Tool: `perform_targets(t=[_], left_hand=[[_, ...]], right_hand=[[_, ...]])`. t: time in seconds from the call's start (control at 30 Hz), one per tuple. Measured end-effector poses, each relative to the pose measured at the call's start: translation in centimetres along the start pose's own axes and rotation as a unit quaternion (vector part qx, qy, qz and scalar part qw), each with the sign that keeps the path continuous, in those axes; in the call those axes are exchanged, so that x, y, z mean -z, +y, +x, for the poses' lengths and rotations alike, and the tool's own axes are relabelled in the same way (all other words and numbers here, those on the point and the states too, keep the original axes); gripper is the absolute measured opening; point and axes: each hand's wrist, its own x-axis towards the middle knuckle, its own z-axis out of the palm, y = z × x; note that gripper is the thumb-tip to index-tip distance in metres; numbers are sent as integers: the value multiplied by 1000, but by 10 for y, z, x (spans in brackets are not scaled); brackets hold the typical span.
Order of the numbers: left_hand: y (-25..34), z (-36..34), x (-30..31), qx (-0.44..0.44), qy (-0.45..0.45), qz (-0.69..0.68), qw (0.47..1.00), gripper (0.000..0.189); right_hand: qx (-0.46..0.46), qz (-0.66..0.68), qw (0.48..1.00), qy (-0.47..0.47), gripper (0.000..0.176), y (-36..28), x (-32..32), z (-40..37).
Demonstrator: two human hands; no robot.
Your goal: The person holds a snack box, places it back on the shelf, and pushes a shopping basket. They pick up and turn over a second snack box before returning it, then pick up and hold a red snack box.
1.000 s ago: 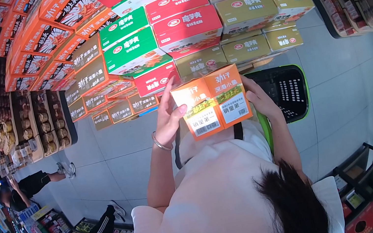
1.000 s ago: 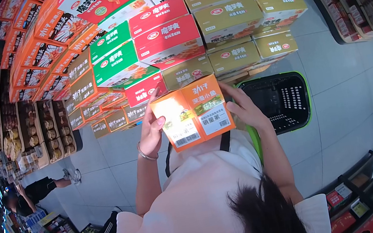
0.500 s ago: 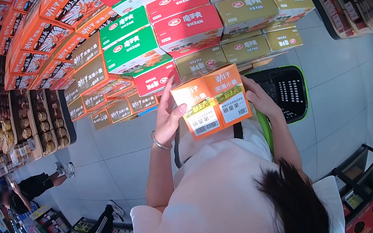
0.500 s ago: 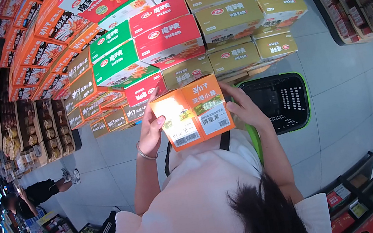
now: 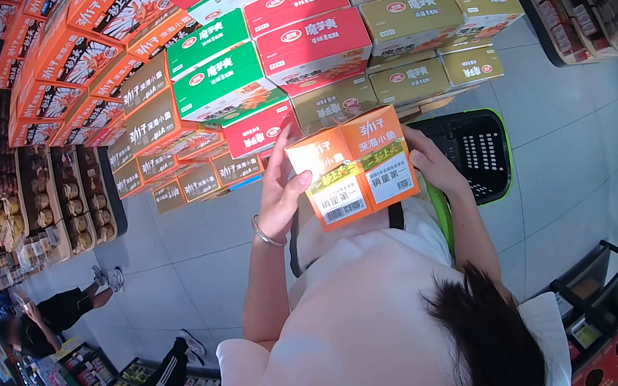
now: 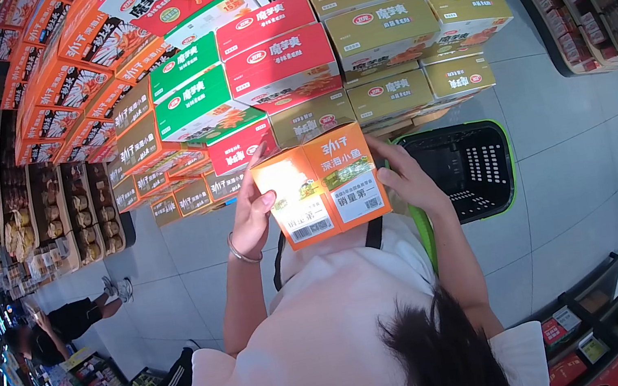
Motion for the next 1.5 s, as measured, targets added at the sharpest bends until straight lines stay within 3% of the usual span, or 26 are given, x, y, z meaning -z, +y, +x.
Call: perform_targets(t=[0.37, 0.87, 1.07, 1.17, 1.2, 1.23, 1.27, 1.33, 1.4, 1.47, 1.5], left_hand=[[1, -1, -2, 7, -4, -9, 1000, 90], [4, 1, -6, -3, -11, 15, 1000, 88], [22, -2, -26, -14, 6, 38, 999, 93], [26, -1, -39, -85, 13, 161, 983, 98], [31, -1, -42, -85, 12, 159, 984, 98], [37, -1, -45, -121, 3, 246, 962, 100], [43, -2, -48, -155, -6, 330, 931, 102], [57, -3, -55, -150, -22, 328, 932, 106], [62, -3, -61, -146, -42, 325, 933, 109], [61, -5, -66, -131, -39, 212, 968, 108], [59, -3, -69, -156, -40, 190, 968, 107]], right_hand=[[-9, 7, 1000, 2, 92, -6, 0, -1], [-16, 21, 1000, 8, 81, 13, 3, -5], [-78, 171, 982, 3, 83, 26, 6, -13], [-109, 218, 970, 14, 82, 28, 7, -23], [-138, 242, 959, 55, 80, 36, 7, -25], [-166, 264, 945, 98, 79, 41, 9, -28], [-166, 262, 945, 102, 79, 38, 12, -28], [-116, 374, 916, 87, 75, 33, 16, -27], [-111, 402, 898, 139, 67, 34, 15, -26], [-20, 518, 850, 94, 59, 42, 18, -23], [-17, 516, 847, 125, 56, 43, 16, -24]])
